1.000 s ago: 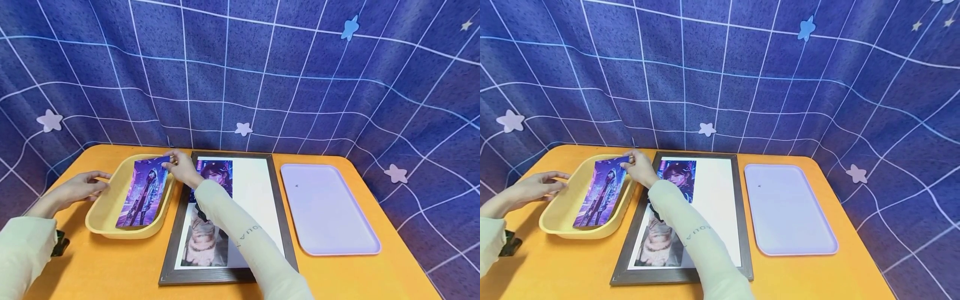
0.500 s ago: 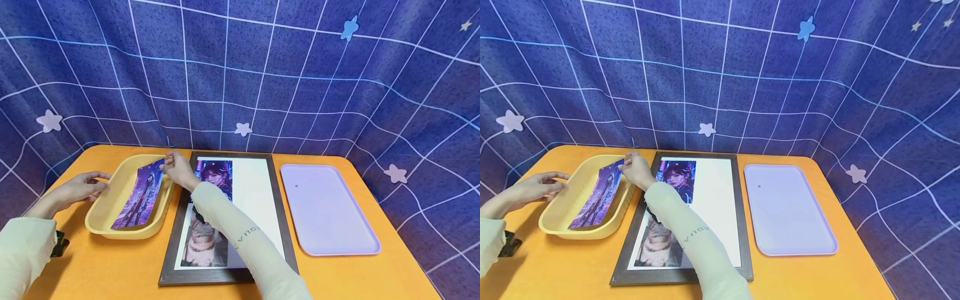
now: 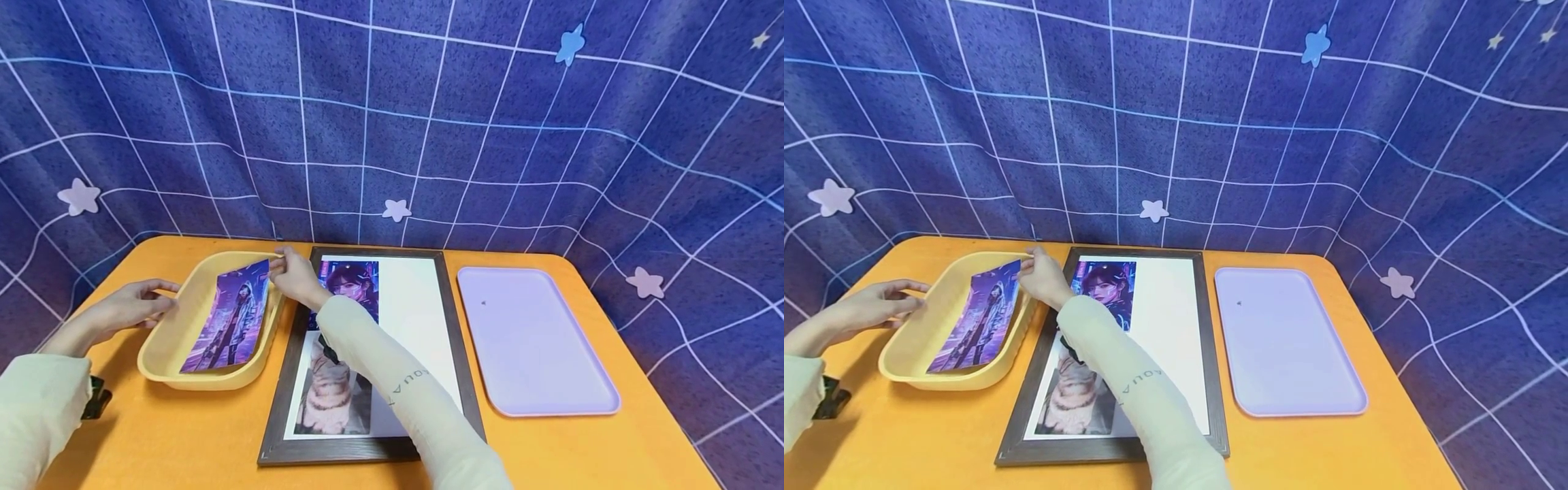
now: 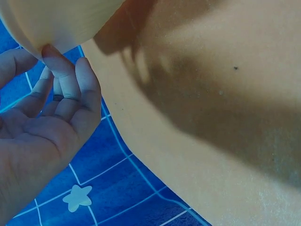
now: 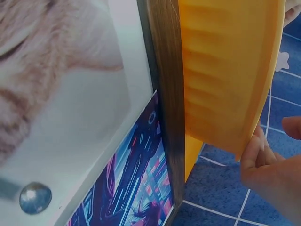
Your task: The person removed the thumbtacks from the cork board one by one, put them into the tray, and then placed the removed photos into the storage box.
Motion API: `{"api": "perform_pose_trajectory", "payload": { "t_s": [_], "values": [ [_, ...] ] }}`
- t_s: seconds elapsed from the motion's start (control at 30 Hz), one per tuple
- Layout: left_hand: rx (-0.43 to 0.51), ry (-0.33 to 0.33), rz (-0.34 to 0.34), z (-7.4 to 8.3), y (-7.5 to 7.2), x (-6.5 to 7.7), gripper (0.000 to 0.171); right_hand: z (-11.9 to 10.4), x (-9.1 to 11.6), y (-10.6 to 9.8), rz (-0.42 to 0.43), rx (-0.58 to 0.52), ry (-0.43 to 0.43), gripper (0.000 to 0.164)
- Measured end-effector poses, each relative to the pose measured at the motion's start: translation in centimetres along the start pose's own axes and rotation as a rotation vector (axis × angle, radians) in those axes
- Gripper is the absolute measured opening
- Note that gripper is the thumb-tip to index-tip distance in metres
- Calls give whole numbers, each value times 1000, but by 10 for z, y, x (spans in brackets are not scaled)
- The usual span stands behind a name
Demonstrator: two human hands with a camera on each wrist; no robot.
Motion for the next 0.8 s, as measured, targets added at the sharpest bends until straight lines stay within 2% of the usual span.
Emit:
{"api": "perform_pose_trajectory", "payload": {
  "t_s": [0.47, 0.8],
  "values": [
    [-34, 3, 8, 7, -1, 1, 51, -5, 1, -7, -7, 52, -43, 31],
    [-149, -3, 22, 13, -3, -1, 50, -9, 1, -14, -39, 117, -63, 26]
  ]
}}
Point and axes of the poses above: each hand's wrist, its own x-axis away from the middle knuckle, its own y-axis out of the palm, z = x × y, the point moved 6 cm from there along -x, towards the middle knuckle, and after that the axes turned 3 degrees about -x, right-handed, at the moved point
